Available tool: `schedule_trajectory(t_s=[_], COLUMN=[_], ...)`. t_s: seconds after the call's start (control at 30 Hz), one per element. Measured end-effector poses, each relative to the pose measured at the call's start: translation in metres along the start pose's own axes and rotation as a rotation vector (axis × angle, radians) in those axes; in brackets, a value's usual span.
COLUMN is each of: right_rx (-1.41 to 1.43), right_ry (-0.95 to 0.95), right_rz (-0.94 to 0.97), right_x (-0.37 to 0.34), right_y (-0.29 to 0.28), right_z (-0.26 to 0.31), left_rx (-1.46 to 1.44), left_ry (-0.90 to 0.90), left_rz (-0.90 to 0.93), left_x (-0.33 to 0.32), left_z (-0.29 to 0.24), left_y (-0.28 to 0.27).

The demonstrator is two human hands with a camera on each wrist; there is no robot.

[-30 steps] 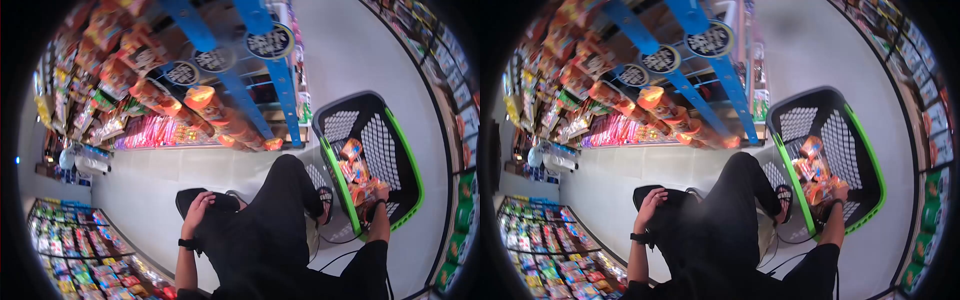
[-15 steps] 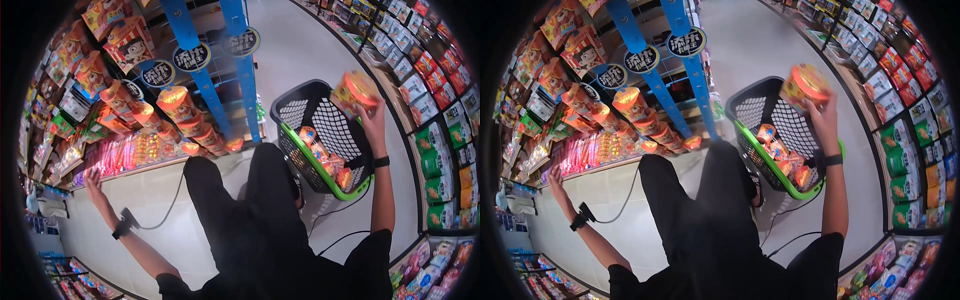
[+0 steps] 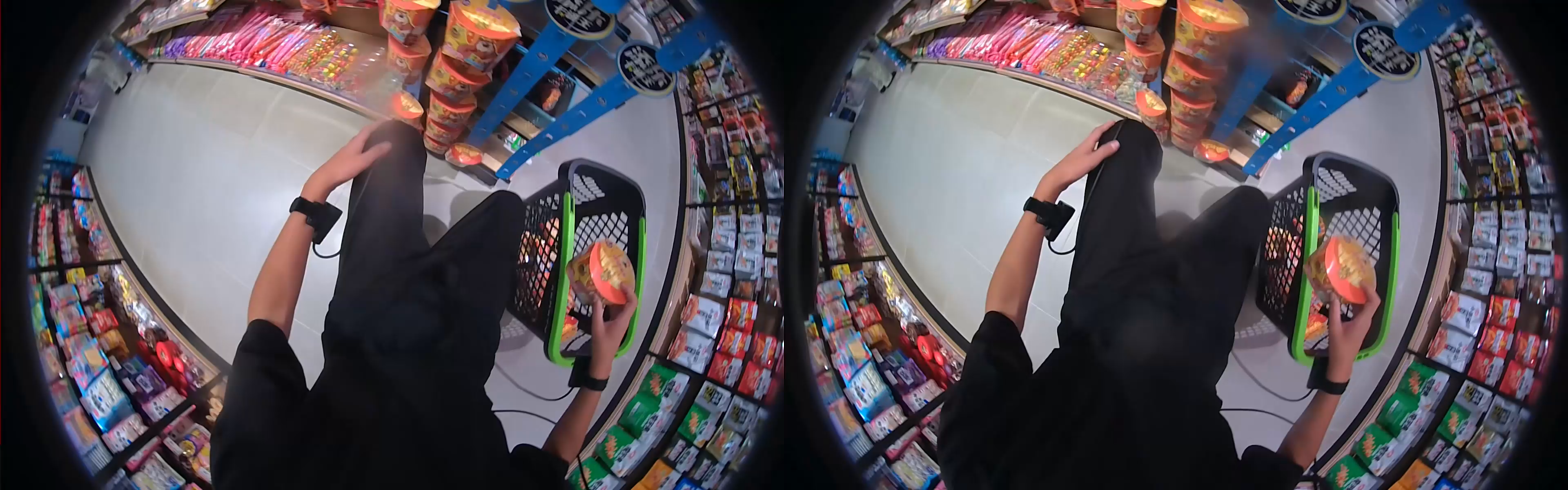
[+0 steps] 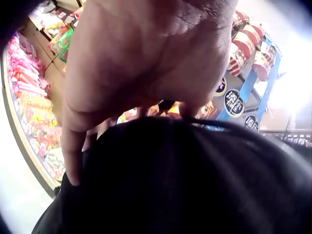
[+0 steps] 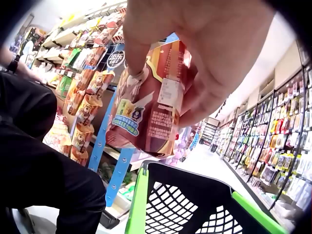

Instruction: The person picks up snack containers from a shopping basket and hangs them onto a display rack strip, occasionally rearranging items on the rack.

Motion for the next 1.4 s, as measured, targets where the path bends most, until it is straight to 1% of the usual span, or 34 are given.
schedule_trajectory(t_s=[0.1, 0.13, 0.17, 0.2, 0.23, 0.27, 0.3, 0.33, 0.37, 0.4, 0.43, 0.47, 0.5, 0.53, 0.57, 0.63, 0.67, 0.7, 0.77, 0.8, 0.83, 0.87, 0.9, 0.93, 0.97, 1.03, 1.07, 1.1, 1.13, 1.23, 1.3, 1.33, 1.37, 1.4], right_rx=[-0.158, -0.169, -0.169, -0.208, -0.247, -0.172, -0.109, -0.337, -0.573, -0.325, -0.229, -0.182, -0.128, -0.080, 0.084, 0.151, 0.272, 0.290, 0.632, 0.720, 0.795, 0.793, 0.807, 0.821, 0.841, 0.823, 0.897, 0.964, 0.979, 0.986, 0.916, 0.925, 0.929, 0.907], right_ry=[-0.041, -0.095, -0.157, -0.197, -0.242, -0.276, -0.295, -0.306, -0.293, -0.336, -0.246, -0.292, -0.343, -0.530, -0.338, -0.484, -0.449, -0.533, -0.515, -0.419, -0.315, -0.322, -0.306, -0.279, -0.265, -0.252, -0.187, -0.178, -0.171, -0.118, -0.060, -0.053, -0.052, -0.037], right_rz=[0.005, -0.009, -0.016, -0.021, -0.043, -0.041, -0.048, -0.066, -0.101, -0.106, -0.058, 0.009, 0.050, 0.035, 0.148, 0.221, 0.223, 0.203, 0.023, 0.048, 0.055, 0.079, 0.092, 0.133, 0.199, 0.297, 0.399, 0.402, 0.340, 0.212, 0.193, 0.218, 0.254, 0.224], right_x=[0.002, 0.006, 0.012, 0.017, 0.023, 0.033, 0.038, 0.037, 0.023, 0.024, 0.011, 0.020, 0.020, 0.016, 0.020, 0.021, 0.018, 0.014, 0.020, 0.022, 0.023, 0.025, 0.029, 0.031, 0.033, 0.032, 0.029, 0.028, 0.026, 0.030, 0.025, 0.026, 0.028, 0.031], right_y=[0.008, 0.011, 0.015, 0.017, 0.024, 0.034, 0.041, 0.043, 0.037, 0.040, 0.039, 0.046, 0.049, 0.047, 0.061, 0.071, 0.073, 0.070, 0.068, 0.067, 0.062, 0.066, 0.071, 0.077, 0.086, 0.097, 0.112, 0.116, 0.112, 0.096, 0.084, 0.091, 0.101, 0.104], right_z=[0.016, 0.022, 0.031, 0.047, 0.064, 0.064, 0.072, 0.104, 0.134, 0.176, 0.203, 0.215, 0.230, 0.260, 0.238, 0.255, 0.268, 0.289, 0.286, 0.297, 0.303, 0.291, 0.287, 0.286, 0.280, 0.278, 0.266, 0.263, 0.264, 0.255, 0.245, 0.239, 0.232, 0.234], left_rx=[0.275, 0.344, 0.266, 0.328, 0.581, 0.139, 0.056, 0.030, 0.145, 0.277, 0.527, 0.563, 0.492, 0.201, -0.033, -0.153, -0.182, -0.221, -0.397, -0.401, -0.406, -0.359, -0.393, -0.255, -0.470, -0.453, -0.443, -0.430, -0.406, -0.102, -0.049, -0.009, -0.087, -0.137], left_ry=[0.082, 0.020, 0.108, -0.028, 0.009, -0.239, -0.310, -0.324, -0.384, -0.287, -0.183, -0.201, 0.003, 0.222, 0.179, 0.314, 0.389, 0.452, 0.243, 0.338, 0.278, 0.405, 0.372, 0.371, 0.371, 0.359, 0.342, 0.327, 0.312, 0.490, 0.170, 0.113, 0.177, 0.153], left_rz=[0.010, -0.077, -0.032, 0.056, 0.041, -0.031, -0.059, -0.067, -0.065, -0.106, -0.086, -0.074, 0.028, 0.142, 0.274, 0.485, 0.525, 0.565, 0.432, 0.341, 0.278, 0.195, 0.143, 0.146, 0.081, 0.019, 0.049, 0.072, 0.108, 0.247, 0.651, 0.672, 0.624, 0.585], left_x=[0.004, 0.005, 0.006, 0.005, 0.020, 0.012, -0.004, -0.015, -0.024, -0.035, -0.025, -0.026, -0.030, -0.048, -0.045, -0.077, -0.086, -0.096, -0.096, -0.094, -0.092, -0.088, -0.088, -0.080, -0.082, -0.079, -0.078, -0.077, -0.073, -0.068, -0.058, -0.058, -0.056, -0.053], left_z=[-0.014, -0.009, -0.014, -0.023, 0.019, 0.038, 0.030, 0.029, 0.032, 0.021, 0.032, 0.011, -0.032, -0.096, -0.104, -0.175, -0.196, -0.220, -0.231, -0.236, -0.228, -0.228, -0.232, -0.219, -0.229, -0.228, -0.230, -0.233, -0.237, -0.241, -0.197, -0.183, -0.188, -0.179], left_y=[-0.008, -0.015, -0.021, -0.024, -0.048, -0.063, -0.073, -0.081, -0.092, -0.101, -0.105, -0.087, -0.064, -0.030, -0.001, 0.053, 0.073, 0.090, 0.100, 0.098, 0.098, 0.096, 0.095, 0.095, 0.092, 0.088, 0.094, 0.096, 0.097, 0.106, 0.125, 0.120, 0.115, 0.113])
Point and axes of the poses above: each hand's wrist, its own x-axis towards the middle knuckle, its own y-axis out of the palm, z = x × y, the point moved 9 cm from there along x, towards the middle knuckle, and after that the axes turned 12 degrees about -x, right-handed, at the moved point
